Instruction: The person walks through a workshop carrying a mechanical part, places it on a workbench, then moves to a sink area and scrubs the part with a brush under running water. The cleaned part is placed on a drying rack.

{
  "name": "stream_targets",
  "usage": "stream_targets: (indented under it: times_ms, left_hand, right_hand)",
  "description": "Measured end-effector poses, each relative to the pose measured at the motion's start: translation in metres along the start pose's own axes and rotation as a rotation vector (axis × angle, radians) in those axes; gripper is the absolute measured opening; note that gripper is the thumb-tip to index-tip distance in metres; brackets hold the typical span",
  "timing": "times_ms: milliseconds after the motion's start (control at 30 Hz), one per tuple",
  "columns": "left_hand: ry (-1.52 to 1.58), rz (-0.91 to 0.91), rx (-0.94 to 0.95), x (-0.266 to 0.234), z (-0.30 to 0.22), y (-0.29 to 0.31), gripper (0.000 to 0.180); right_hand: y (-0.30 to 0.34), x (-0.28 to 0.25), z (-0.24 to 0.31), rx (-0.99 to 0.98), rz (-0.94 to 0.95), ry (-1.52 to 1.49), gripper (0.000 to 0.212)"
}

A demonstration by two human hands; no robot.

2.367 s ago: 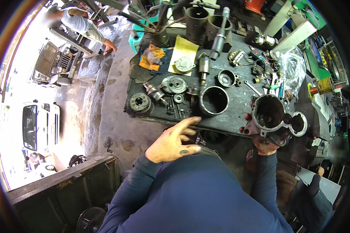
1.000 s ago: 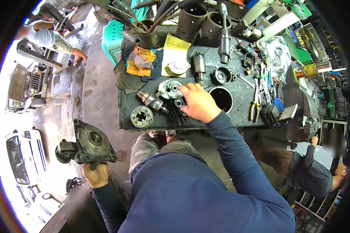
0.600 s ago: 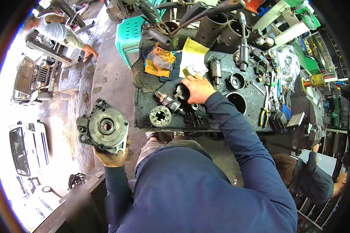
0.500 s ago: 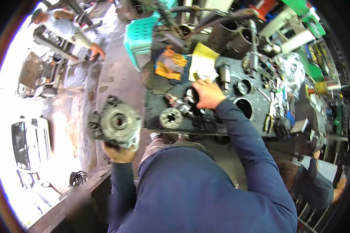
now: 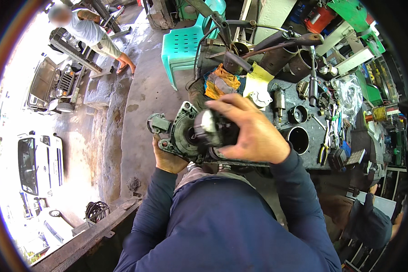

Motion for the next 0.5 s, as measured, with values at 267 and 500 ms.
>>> stream_targets:
  times_ms: [267, 500]
  left_hand:
    - [-0.174, 0.169, -0.077, 0.017, -0.015, 0.009, 0.112]
    - [-0.064, 0.243, -0.144, 0.032, -0.011, 0.041, 0.095]
  right_hand:
    - [-0.022, 0.002, -0.033, 0.217, -0.071, -0.478, 0.084]
    - [0.017, 0.091, -0.081, 0.715, -0.099, -1.447, 0.044]
Point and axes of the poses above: each hand's wrist, its own y-axis away from the middle knuckle, its own x-axis out of the palm, z = x × y, the point moved 7 cm from there along -y, towards the middle knuckle, and after that the axes turned 12 degrees about -x, right-handed, at the moved point
